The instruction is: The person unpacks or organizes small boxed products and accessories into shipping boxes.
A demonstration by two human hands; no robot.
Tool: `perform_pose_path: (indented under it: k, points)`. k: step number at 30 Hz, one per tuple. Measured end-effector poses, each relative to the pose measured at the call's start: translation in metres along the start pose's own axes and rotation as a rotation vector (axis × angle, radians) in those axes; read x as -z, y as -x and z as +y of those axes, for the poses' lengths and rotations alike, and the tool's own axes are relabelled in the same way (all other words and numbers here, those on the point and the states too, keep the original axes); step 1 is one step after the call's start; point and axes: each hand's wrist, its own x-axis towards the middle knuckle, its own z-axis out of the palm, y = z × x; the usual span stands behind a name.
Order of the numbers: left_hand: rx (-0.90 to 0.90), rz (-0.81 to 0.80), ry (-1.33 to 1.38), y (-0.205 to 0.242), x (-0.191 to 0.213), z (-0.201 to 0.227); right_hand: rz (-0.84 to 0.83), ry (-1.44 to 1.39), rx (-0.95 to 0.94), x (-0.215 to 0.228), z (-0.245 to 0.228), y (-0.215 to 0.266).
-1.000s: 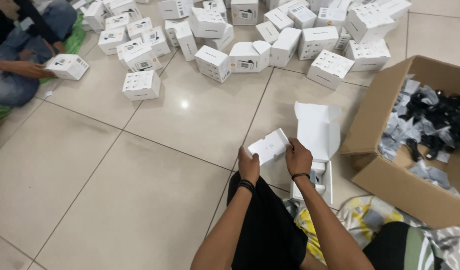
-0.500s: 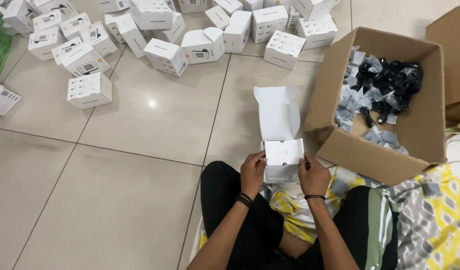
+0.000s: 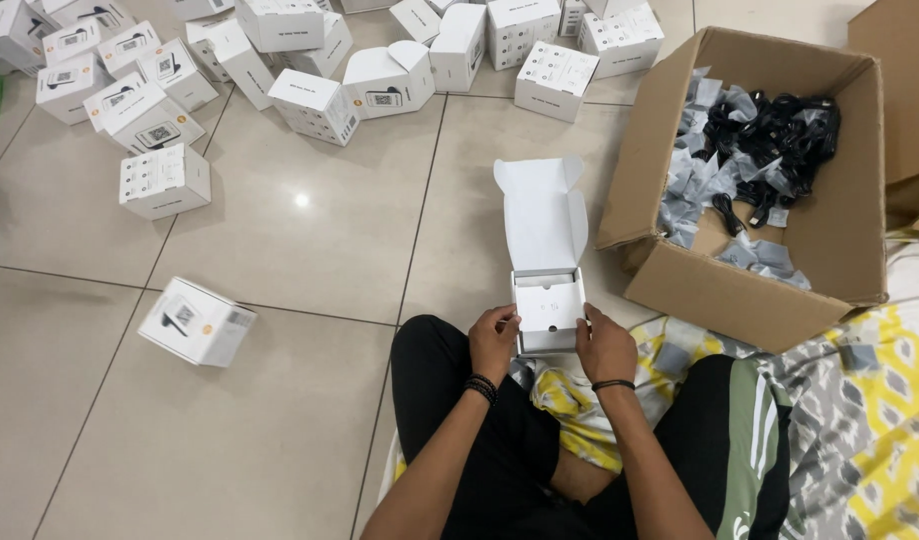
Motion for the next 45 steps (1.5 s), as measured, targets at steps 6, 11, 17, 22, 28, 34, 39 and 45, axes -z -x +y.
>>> perform_pose_path:
  k: [6,11,17,22,28,34,39,45]
  points:
    - [0.124,-0.011,0.100,-0.005,-0.007,-0.002,0.011,0.129,0.032,0.003,-0.008,0.003]
    - [0.071,0.009,-0.110,-0.006,-0.007,0.005,-0.073,0.211,-0.008,0.000,-0.010,0.006]
    - [-0.101,-0.046,-0.501,0.000,0.005,0.049,-0.150,0.056,-0.077,-0.024,0.011,0.005]
    - [-0.588,-0.335,-0.799,-0.007,-0.006,0.041,-0.206,-0.122,-0.076,-0.062,0.044,0.001]
    - [-0.725,-0.388,-1.086,-0.028,-0.015,0.039,-0.269,-0.180,-0.062,-0.059,0.047,0.007]
    - [-0.629,-0.329,-0.853,-0.045,-0.010,0.031,-0.313,-0.249,-0.106,-0.058,0.045,-0.011]
    - [-0.240,0.050,-0.237,-0.105,-0.018,0.009,-0.260,-0.836,-0.333,-0.062,0.054,-0.079]
    - [0.434,-0.387,0.178,-0.153,-0.020,0.038,-0.439,-1.210,-0.505,-0.043,0.036,-0.156]
